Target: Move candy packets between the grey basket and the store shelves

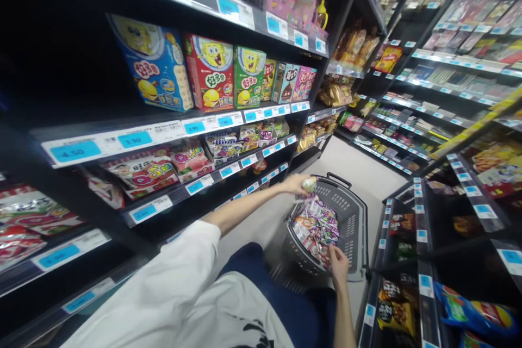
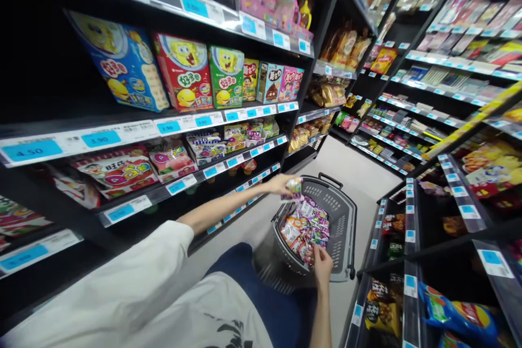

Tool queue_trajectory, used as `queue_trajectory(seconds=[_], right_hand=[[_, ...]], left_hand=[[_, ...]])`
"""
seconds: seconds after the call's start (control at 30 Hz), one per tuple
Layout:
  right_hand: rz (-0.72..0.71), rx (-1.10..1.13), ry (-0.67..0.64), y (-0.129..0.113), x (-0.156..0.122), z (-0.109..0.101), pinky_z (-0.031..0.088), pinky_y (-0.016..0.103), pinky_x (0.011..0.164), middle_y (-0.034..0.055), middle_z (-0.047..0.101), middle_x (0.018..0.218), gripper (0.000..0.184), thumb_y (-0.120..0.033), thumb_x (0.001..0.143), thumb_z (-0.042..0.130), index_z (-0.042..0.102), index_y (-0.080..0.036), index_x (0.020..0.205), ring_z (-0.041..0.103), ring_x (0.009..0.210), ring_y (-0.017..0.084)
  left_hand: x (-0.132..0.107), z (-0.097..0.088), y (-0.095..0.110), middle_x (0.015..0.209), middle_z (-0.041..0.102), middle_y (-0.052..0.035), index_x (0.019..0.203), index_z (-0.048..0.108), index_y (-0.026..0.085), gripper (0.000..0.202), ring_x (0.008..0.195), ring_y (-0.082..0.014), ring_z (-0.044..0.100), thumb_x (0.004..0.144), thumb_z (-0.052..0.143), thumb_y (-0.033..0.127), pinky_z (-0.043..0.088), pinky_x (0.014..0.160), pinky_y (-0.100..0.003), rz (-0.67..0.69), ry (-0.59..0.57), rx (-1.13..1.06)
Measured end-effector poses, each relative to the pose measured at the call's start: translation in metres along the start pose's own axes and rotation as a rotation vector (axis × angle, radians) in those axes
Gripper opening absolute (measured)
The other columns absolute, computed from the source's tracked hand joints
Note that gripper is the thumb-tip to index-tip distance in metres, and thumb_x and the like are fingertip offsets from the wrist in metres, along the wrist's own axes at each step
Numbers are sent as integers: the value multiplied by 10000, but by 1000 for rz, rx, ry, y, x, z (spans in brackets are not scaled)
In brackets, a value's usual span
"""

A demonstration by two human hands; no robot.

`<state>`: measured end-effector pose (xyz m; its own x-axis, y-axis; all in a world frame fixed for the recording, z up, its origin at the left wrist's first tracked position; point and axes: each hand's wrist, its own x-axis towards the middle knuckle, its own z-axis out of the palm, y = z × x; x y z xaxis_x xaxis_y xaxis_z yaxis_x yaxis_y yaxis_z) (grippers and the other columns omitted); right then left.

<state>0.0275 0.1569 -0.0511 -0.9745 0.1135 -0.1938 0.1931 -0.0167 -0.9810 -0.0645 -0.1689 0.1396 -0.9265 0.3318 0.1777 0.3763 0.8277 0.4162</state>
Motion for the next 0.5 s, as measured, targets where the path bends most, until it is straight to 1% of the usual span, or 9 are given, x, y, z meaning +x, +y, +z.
queue_trajectory(seconds=[0.03,0.07,0.13,0.17,0.23,0.3,0.37,0.43,0.5], right_hand=[[5,0,-4,0,0,0,571,347,524,115,744,854,674,-721,511,842,695,-161,856,706,682,291],[11,-2,-9,0,0,0,568,347,520,118,744,856,670,-722,514,838,695,-162,853,706,684,293],[26,-9,-17,-1,-1,0,561,341,508,120,746,860,660,-721,528,828,697,-164,856,710,688,297],[35,-13,-22,-1,-1,0,556,337,500,121,747,863,654,-718,536,823,700,-164,859,711,686,298],[56,-22,-31,-2,-2,0,540,326,476,126,749,868,640,-706,552,819,705,-159,865,707,655,291],[76,-49,-42,-2,-2,1,514,304,451,130,751,880,637,-697,563,814,708,-154,880,694,612,269],[92,-79,-58,-1,-2,1,480,280,429,132,751,883,650,-705,569,804,706,-151,896,680,581,246],[87,-89,-69,1,-1,1,471,270,431,130,750,895,666,-720,573,791,701,-153,911,681,595,240],[73,-77,-66,3,0,0,482,276,443,131,749,908,673,-725,571,791,697,-154,914,690,629,250]], left_hand=[[4,-22,-11,1267,648,-60,1345,562,245,646,1154,-269,623,789,770,499,482,917,-285,-28,63,33],[7,-44,-22,1294,621,-78,1353,556,248,599,1179,-292,600,830,728,486,473,938,-318,-52,107,63],[12,-81,-42,1334,570,-111,1374,544,250,481,1231,-315,547,918,622,384,449,976,-373,-93,179,138],[12,-97,-50,1342,551,-119,1380,542,256,438,1251,-314,523,946,566,314,442,984,-389,-116,210,194],[13,-122,-65,1337,536,-118,1380,548,278,428,1265,-302,497,963,485,209,444,983,-400,-168,276,308],[13,-141,-78,1337,533,-110,1383,551,296,445,1259,-294,501,960,470,185,451,986,-400,-245,350,360],[15,-155,-89,1355,539,-99,1397,538,302,464,1259,-291,517,950,481,188,444,1020,-399,-351,399,315],[18,-165,-100,1354,568,-83,1404,529,303,489,1248,-286,546,930,508,184,445,1038,-384,-445,391,257],[21,-174,-112,1335,607,-70,1405,526,296,510,1220,-276,580,907,552,188,468,1023,-356,-505,337,221]])
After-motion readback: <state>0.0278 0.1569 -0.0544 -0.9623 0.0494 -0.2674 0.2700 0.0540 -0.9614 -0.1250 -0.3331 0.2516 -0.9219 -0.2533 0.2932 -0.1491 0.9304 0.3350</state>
